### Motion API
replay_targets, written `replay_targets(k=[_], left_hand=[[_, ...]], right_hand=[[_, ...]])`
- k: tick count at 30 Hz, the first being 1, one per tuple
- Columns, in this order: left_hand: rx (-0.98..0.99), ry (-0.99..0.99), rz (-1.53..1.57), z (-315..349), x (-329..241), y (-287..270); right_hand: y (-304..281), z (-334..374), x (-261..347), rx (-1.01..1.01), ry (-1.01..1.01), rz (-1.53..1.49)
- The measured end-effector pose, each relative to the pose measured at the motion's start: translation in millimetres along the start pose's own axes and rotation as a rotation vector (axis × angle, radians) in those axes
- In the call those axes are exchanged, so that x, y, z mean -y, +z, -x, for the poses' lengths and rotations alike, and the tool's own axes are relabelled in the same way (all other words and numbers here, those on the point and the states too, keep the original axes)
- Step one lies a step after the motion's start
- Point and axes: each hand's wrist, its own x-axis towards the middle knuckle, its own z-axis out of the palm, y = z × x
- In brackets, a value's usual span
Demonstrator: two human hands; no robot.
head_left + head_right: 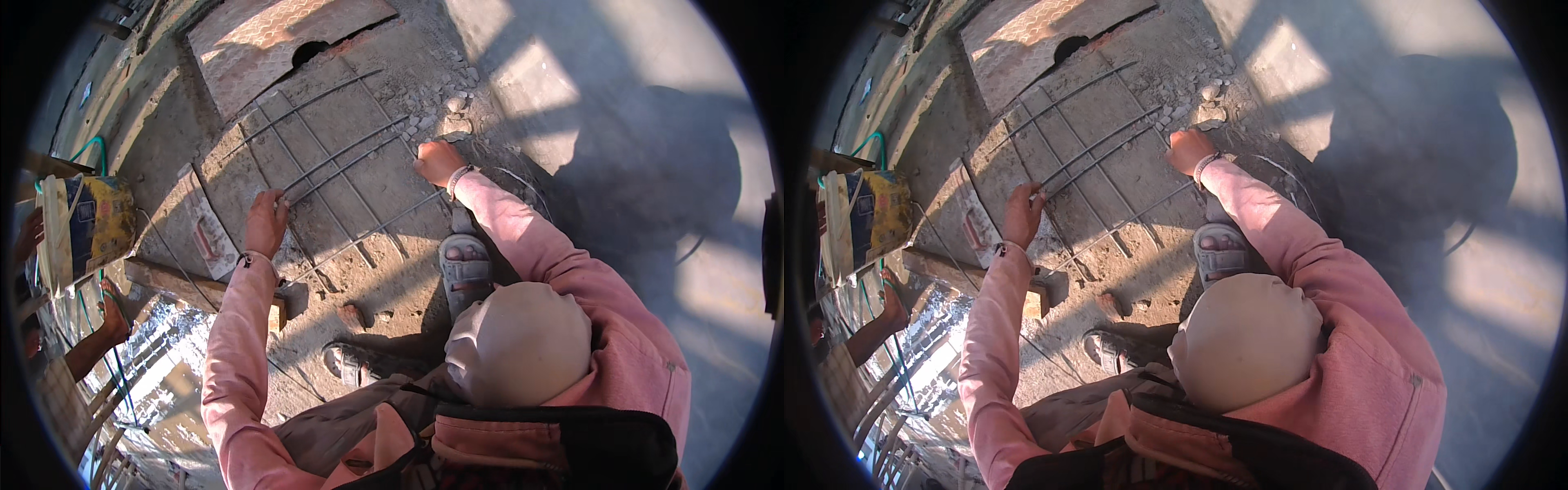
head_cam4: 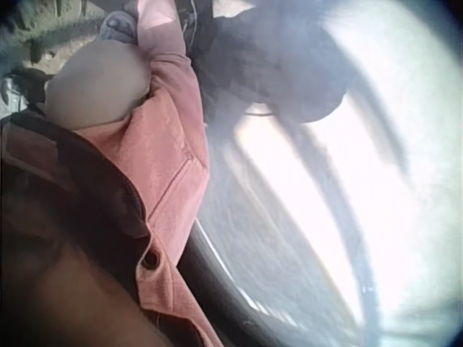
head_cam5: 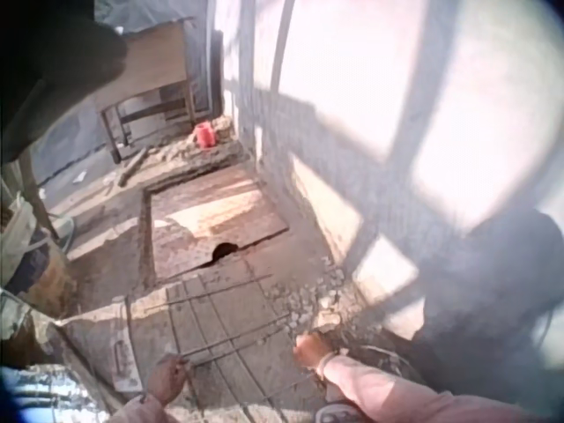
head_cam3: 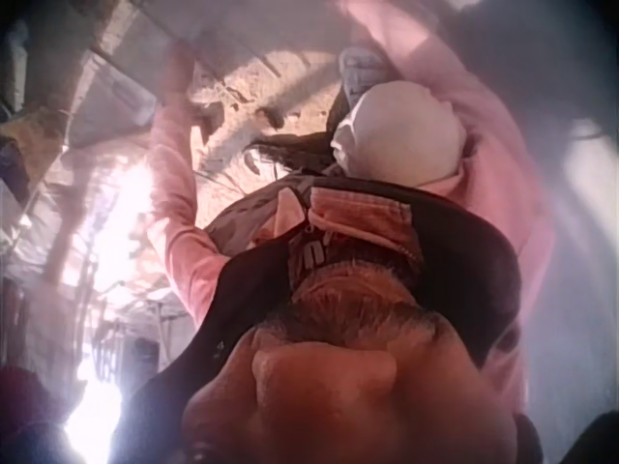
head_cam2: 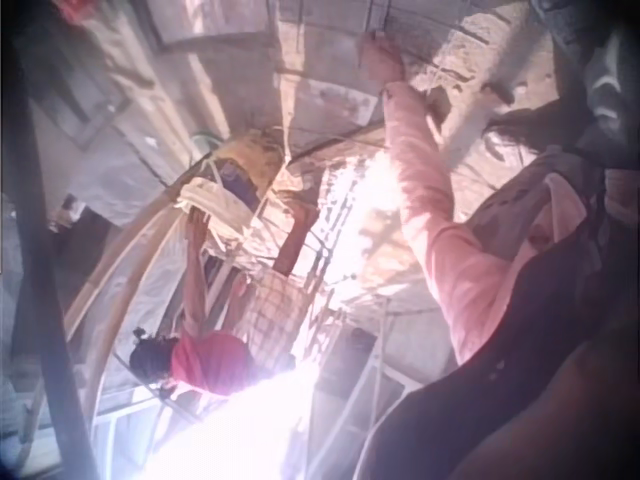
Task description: The person assembles a metal grid by placing rebar rods across each other and securing the intersections with wire using pliers.
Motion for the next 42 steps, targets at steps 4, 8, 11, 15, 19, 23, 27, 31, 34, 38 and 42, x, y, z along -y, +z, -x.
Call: replay_targets(k=[4, 8, 11, 15, 19, 23, 27, 31, 34, 38, 42], left_hand=[[0.021, -0.005, -0.186, -30.7, 7.9, 4.0], [0.231, -0.102, -0.355, -44.3, 4.2, 18.8], [0.209, -0.053, -0.416, -45.6, 6.3, 27.3], [0.134, -0.010, -0.342, -51.4, 12.6, 33.1], [0.098, -0.011, -0.330, -61.2, 14.3, 32.1], [0.085, -0.020, -0.303, -57.1, 11.0, 35.2], [0.091, -0.066, -0.227, -48.8, 14.7, 39.1], [-0.012, 0.004, -0.139, -62.5, 34.7, 24.3], [-0.218, 0.000, -0.172, -89.5, 56.5, 3.7], [-0.266, -0.192, -0.394, -110.2, 86.8, -16.3], [-0.214, -0.228, -0.419, -112.2, 109.0, -16.9]], right_hand=[[0.0, 3.1, 1.0, -0.074, -0.033, -0.041], [3.8, 4.6, 2.6, -0.121, 0.007, -0.045], [4.3, 4.5, 1.9, -0.128, -0.005, -0.062], [1.9, -0.9, 0.9, -0.155, 0.015, -0.108], [-1.1, -3.8, -0.9, -0.167, -0.002, -0.131], [-7.3, -0.7, -5.7, -0.168, 0.000, -0.136], [-27.2, -8.5, -12.6, 0.020, 0.077, -0.134], [-57.1, -64.4, -12.9, -0.272, -0.126, -0.281], [-66.9, -121.3, -3.9, -0.486, -0.277, -0.136], [-64.1, -181.9, -7.3, -0.364, -0.249, -0.003], [-55.1, -208.0, -15.2, -0.297, -0.285, -0.179]])
